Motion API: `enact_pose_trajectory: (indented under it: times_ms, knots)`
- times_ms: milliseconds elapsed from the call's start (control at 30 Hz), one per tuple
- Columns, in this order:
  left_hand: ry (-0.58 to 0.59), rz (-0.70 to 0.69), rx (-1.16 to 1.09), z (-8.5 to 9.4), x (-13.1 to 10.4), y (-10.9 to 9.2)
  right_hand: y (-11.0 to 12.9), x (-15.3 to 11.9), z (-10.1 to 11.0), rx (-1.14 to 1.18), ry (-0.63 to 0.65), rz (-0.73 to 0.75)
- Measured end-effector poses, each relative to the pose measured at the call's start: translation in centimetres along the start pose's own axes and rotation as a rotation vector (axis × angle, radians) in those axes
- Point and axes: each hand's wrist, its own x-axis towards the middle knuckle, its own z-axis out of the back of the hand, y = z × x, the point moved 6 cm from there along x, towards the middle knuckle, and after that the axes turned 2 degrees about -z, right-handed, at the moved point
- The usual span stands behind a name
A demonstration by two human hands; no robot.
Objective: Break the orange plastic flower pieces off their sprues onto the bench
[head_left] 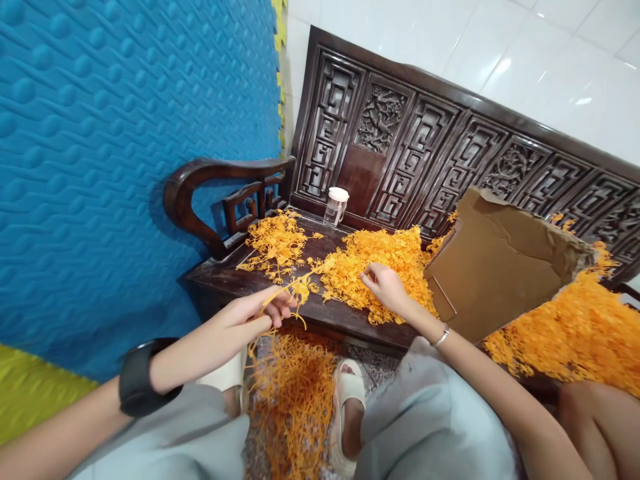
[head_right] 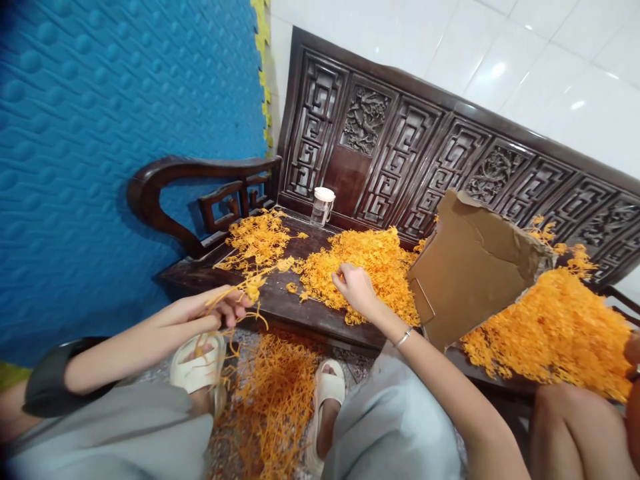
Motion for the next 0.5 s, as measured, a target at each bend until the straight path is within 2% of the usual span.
enact_pose_trajectory:
  times_ms: [67, 167, 267, 500]
  knots:
    - [-0.019, 0.014, -0.044, -0.1, 0.2, -0.4, 0.0, 1.1, -0.1, -0.145, -0.032, -0.017]
    - [-0.022, 0.169, -0.142, -0.4, 0.2, -0.3, -0.3, 2.9, -0.5, -0.295, -0.039, -0.055]
    - [-0.056, 0.283, -0.123, -0.4, 0.0, -0.1, -1.1, 4.8, -1.0, -0.335, -0.046, -0.097]
    - [-0.121, 0.240, 0.059, 0.6, 0.0, -0.7, -2.9, 7.4, -1.4, -0.346, -0.047, -0.170]
